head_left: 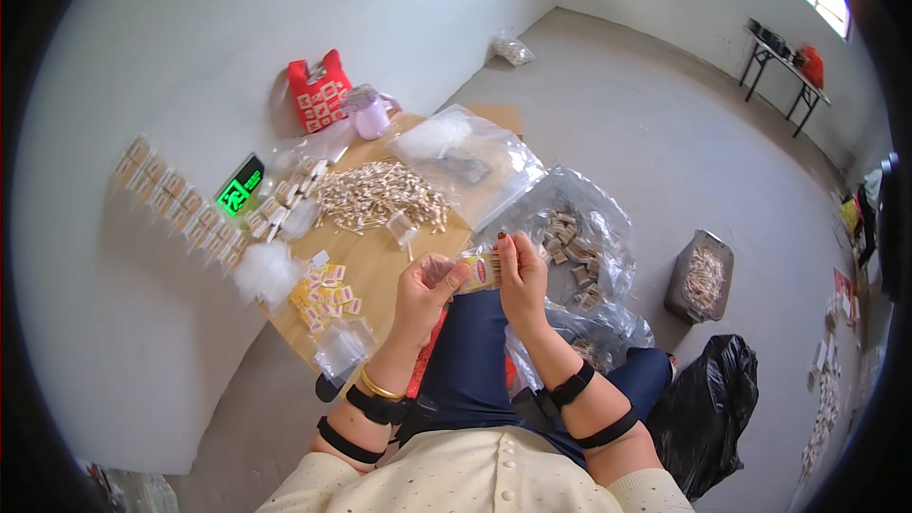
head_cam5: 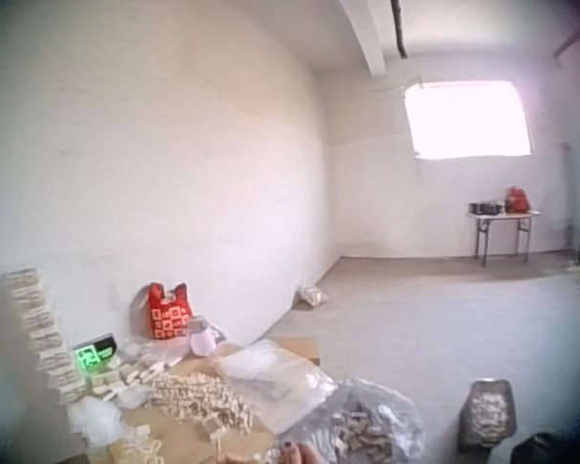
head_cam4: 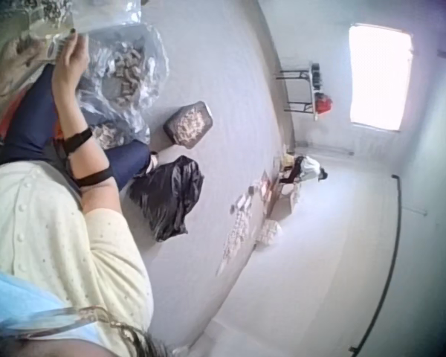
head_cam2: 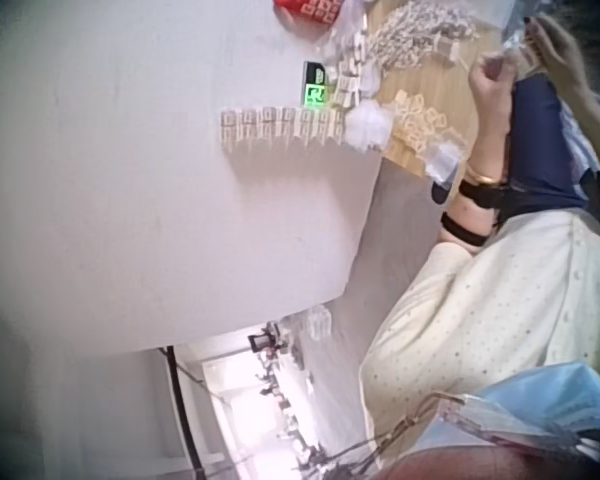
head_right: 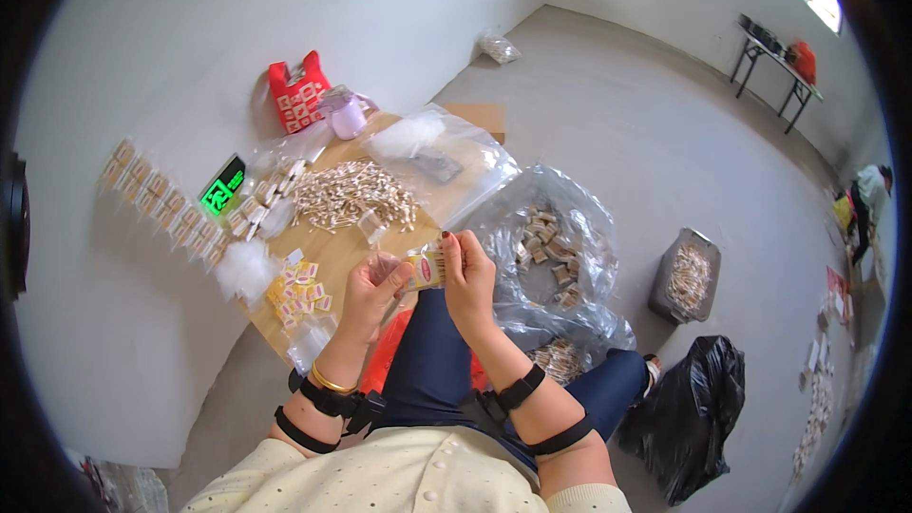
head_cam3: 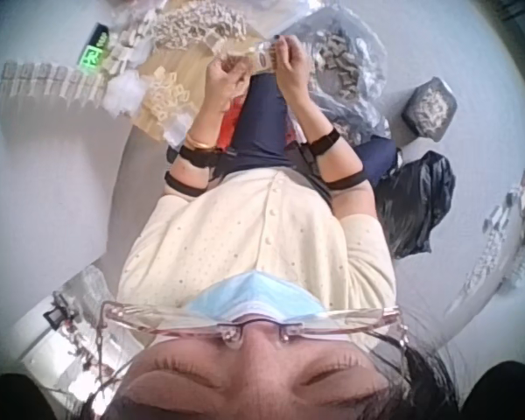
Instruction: The person sits on the floor and repeatedly picks up small bundles of wooden sticks, places them into clear plastic bags, and seals them. The person then stacks the finished packages on a wooden board. Other people are visible in the background performing similar tasks.
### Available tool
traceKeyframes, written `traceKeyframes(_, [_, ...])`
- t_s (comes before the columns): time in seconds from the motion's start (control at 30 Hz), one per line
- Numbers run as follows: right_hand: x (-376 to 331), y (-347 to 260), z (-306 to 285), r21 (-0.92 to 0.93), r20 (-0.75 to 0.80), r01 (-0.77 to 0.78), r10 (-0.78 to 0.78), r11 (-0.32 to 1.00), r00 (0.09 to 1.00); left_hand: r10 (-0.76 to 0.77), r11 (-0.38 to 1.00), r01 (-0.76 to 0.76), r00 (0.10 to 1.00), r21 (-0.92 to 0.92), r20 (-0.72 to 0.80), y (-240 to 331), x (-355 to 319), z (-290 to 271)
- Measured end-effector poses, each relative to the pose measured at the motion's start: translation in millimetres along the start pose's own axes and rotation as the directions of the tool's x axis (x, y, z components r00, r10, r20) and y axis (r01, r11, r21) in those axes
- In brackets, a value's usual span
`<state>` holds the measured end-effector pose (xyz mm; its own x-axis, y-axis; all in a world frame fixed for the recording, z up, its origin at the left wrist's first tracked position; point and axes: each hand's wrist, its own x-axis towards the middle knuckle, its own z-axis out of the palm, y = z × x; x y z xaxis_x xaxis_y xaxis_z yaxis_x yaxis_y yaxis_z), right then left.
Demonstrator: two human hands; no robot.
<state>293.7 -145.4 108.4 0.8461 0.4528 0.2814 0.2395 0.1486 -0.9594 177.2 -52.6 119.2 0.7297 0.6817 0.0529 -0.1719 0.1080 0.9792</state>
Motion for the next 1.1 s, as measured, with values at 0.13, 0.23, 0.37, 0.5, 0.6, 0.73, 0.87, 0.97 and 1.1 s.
traceKeyframes(0.13, [1.8, 8.9, 35.1, 0.001, 0.092, -0.024, 0.024, 1.000, 0.995, -0.109, 0.988, 0.100, 0.991, -0.120, -0.078, 2.6, -7.9, -38.3])
traceKeyframes(0.23, [6.1, 37.5, 64.8, -0.012, 0.097, -0.010, 0.011, 1.000, 0.995, -0.127, 0.988, 0.106, 0.968, -0.108, -0.214, 2.2, -17.1, -77.2])
traceKeyframes(0.37, [10.4, 98.5, 94.6, 0.162, 0.112, -0.197, 0.180, 0.967, 0.977, -0.059, 0.998, 0.059, 0.905, -0.013, -0.421, -10.3, -24.9, -152.5])
traceKeyframes(0.5, [4.7, 87.6, 92.3, 0.239, 0.233, -0.430, 0.378, 0.871, 0.896, 0.093, 0.916, 0.139, 0.840, 0.377, -0.534, -39.7, -14.2, -243.8])
traceKeyframes(0.6, [6.6, 88.6, 80.0, 0.175, 0.219, -0.480, 0.441, 0.860, 0.870, 0.118, 0.765, 0.277, 0.828, 0.582, -0.549, -46.1, -2.0, -262.6])
traceKeyframes(0.73, [9.0, 91.7, 62.3, 0.194, 0.200, -0.501, 0.466, 0.844, 0.862, 0.188, 0.488, 0.418, 0.807, 0.766, -0.561, -64.4, 6.5, -287.5])
traceKeyframes(0.87, [11.8, 95.6, 47.0, 0.194, 0.191, -0.513, 0.481, 0.836, 0.856, 0.231, 0.501, 0.379, 0.808, 0.779, -0.542, -49.6, 5.5, -278.0])
traceKeyframes(0.97, [10.4, 99.4, 43.5, 0.215, 0.201, -0.513, 0.476, 0.831, 0.856, 0.194, 0.429, 0.471, 0.785, 0.771, -0.588, -18.7, -3.8, -262.1])
traceKeyframes(1.1, [7.2, 102.2, 37.6, 0.204, 0.192, -0.503, 0.470, 0.840, 0.862, 0.004, 0.814, 0.386, 0.743, 0.434, -0.669, -25.2, -34.1, -266.2])
